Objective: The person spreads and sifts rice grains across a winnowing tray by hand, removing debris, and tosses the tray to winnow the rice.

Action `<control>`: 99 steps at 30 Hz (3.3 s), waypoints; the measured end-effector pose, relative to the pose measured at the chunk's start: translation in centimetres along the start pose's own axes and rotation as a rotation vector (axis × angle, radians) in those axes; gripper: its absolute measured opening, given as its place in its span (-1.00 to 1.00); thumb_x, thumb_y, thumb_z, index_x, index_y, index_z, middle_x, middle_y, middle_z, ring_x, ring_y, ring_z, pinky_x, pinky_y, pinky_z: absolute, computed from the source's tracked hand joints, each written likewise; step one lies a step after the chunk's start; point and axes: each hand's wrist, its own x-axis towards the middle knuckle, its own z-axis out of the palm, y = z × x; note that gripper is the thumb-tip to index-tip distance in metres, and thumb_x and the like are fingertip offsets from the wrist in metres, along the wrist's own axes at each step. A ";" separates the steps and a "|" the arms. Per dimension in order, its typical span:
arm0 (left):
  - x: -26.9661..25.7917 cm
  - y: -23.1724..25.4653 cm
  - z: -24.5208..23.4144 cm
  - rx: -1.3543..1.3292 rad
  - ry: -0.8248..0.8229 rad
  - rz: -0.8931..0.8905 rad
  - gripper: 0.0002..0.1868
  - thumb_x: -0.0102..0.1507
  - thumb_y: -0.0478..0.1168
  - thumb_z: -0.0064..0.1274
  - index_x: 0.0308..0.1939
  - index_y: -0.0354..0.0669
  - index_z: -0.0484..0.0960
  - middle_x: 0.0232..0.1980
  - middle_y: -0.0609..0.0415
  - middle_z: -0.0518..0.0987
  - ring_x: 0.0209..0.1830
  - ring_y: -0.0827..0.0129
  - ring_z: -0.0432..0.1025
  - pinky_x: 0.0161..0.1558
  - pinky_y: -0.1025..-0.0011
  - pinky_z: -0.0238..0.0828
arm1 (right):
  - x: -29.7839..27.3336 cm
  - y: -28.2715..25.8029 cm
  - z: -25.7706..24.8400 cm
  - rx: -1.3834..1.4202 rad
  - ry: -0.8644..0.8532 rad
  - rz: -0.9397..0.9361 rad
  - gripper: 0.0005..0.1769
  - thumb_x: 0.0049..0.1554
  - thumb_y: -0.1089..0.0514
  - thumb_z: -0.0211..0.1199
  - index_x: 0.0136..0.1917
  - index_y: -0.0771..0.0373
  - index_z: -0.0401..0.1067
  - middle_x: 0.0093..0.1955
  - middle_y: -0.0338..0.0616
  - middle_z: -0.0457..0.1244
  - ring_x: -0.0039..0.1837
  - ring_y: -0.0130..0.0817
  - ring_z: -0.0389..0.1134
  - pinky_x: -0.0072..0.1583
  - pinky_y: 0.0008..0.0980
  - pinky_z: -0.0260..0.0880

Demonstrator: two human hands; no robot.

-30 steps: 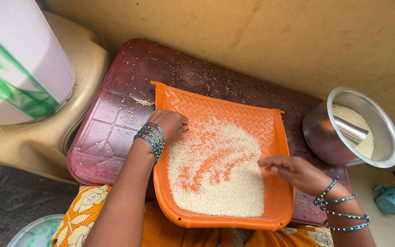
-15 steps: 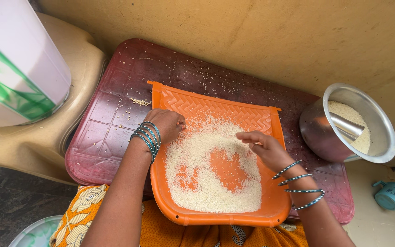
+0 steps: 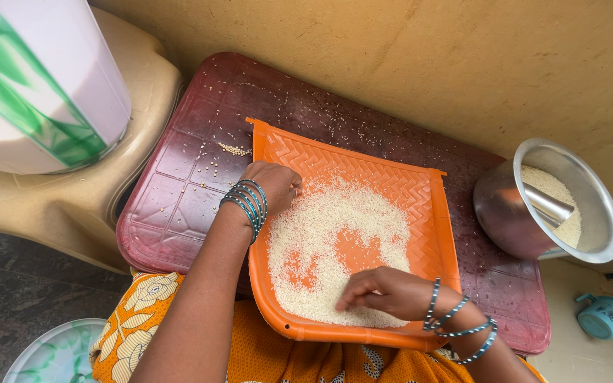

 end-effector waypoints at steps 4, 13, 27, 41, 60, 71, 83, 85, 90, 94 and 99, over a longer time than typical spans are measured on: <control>-0.1 0.0 -0.1 0.013 -0.020 -0.005 -0.82 0.24 -0.13 0.11 -0.11 0.16 0.76 -0.06 0.05 0.69 0.03 0.20 0.54 0.19 0.21 0.37 | 3.3 -0.1 -0.4 0.179 0.174 -0.014 -0.58 0.20 0.31 0.06 0.30 0.09 0.46 0.30 -0.26 0.33 0.31 -0.39 0.35 0.39 -0.40 0.35; -0.3 0.1 -0.3 0.004 -0.035 -0.014 -0.82 0.27 -0.11 0.10 -0.10 0.16 0.76 -0.04 0.07 0.69 0.05 0.23 0.54 0.22 0.21 0.36 | 0.9 8.4 -8.9 0.689 0.694 0.155 -0.54 0.19 0.25 0.09 0.36 0.28 0.37 0.35 -0.13 0.32 0.33 -0.28 0.36 0.31 -0.24 0.38; -0.4 0.2 -0.3 0.021 -0.020 -0.008 -0.82 0.26 -0.12 0.12 -0.08 0.16 0.76 -0.05 0.08 0.70 0.03 0.24 0.55 0.21 0.23 0.37 | -1.5 7.2 -7.5 0.479 0.666 0.066 -0.50 0.17 0.25 0.08 0.38 0.27 0.37 0.35 -0.21 0.32 0.36 -0.33 0.34 0.34 -0.31 0.30; -0.1 -0.1 -0.2 0.049 -0.072 -0.023 -0.83 0.29 -0.16 0.07 -0.10 0.13 0.75 -0.06 0.05 0.70 0.05 0.23 0.55 0.20 0.25 0.39 | 10.1 -2.3 1.5 0.455 -0.037 -0.145 -0.50 0.24 0.28 0.06 0.44 0.33 0.29 0.37 -0.08 0.31 0.42 -0.36 0.31 0.43 -0.35 0.27; -0.2 0.0 0.3 0.014 0.057 0.015 -0.71 0.28 -0.23 0.00 0.00 0.18 0.74 -0.04 0.09 0.70 0.02 0.20 0.55 0.18 0.21 0.39 | -3.5 11.4 -6.3 0.798 0.891 -0.028 -0.52 0.21 0.32 -0.02 0.40 0.32 0.29 0.39 -0.12 0.25 0.31 -0.28 0.35 0.23 -0.26 0.43; -2.4 7.6 3.8 -0.371 -0.387 0.443 -0.44 0.42 0.10 -0.30 0.45 0.04 0.33 0.54 0.02 0.28 0.50 0.25 0.22 0.45 0.25 0.12 | -9.3 11.8 -8.2 0.322 1.017 -0.040 -0.63 0.24 0.28 0.07 0.30 0.28 0.45 0.15 -0.22 0.38 0.14 -0.51 0.38 0.12 -0.49 0.39; -1.3 12.6 12.9 -0.244 -0.635 0.343 -0.04 0.29 0.44 -0.80 0.60 -0.05 -0.26 0.68 0.00 -0.45 0.68 0.24 -0.43 0.55 0.23 -0.42 | -9.0 11.2 -7.9 0.318 0.992 -0.051 -0.62 0.21 0.28 0.12 0.30 0.31 0.44 0.16 -0.16 0.40 0.15 -0.49 0.40 0.17 -0.47 0.40; 0.3 9.6 10.7 -0.148 -0.532 0.247 -0.05 0.26 0.43 -0.81 0.60 -0.02 -0.22 0.68 0.03 -0.38 0.67 0.25 -0.40 0.54 0.25 -0.41 | -8.8 11.4 -8.0 0.332 0.966 -0.082 -0.61 0.21 0.29 0.12 0.30 0.32 0.44 0.18 -0.15 0.40 0.16 -0.47 0.39 0.17 -0.45 0.38; -0.7 3.7 4.7 -0.151 -0.304 0.141 -0.21 0.38 0.30 -0.41 0.50 -0.14 0.17 0.57 -0.10 0.19 0.50 0.21 0.18 0.48 0.27 0.06 | -8.3 10.0 -7.6 0.253 0.823 -0.085 -0.63 0.21 0.26 0.12 0.28 0.30 0.44 0.17 -0.18 0.41 0.18 -0.45 0.41 0.20 -0.46 0.39; -5.0 4.7 1.6 -0.084 -0.454 0.015 -0.48 0.38 0.16 -0.25 0.19 -0.06 0.56 0.08 -0.04 0.66 0.06 0.24 0.55 0.13 0.26 0.47 | -7.9 7.0 -5.9 0.201 0.562 0.027 -0.67 0.18 0.26 0.16 0.20 0.25 0.52 0.07 -0.19 0.45 0.08 -0.42 0.44 0.11 -0.42 0.46; -9.9 8.5 3.7 -0.158 -0.820 0.121 -0.61 0.35 0.02 -0.12 0.09 -0.06 0.65 -0.08 0.03 0.68 -0.07 0.29 0.55 0.01 0.27 0.48 | -6.6 2.5 -2.5 0.023 -0.027 0.295 -0.74 0.23 0.18 0.12 0.09 0.19 0.58 -0.09 -0.17 0.46 -0.09 -0.35 0.46 -0.02 -0.31 0.52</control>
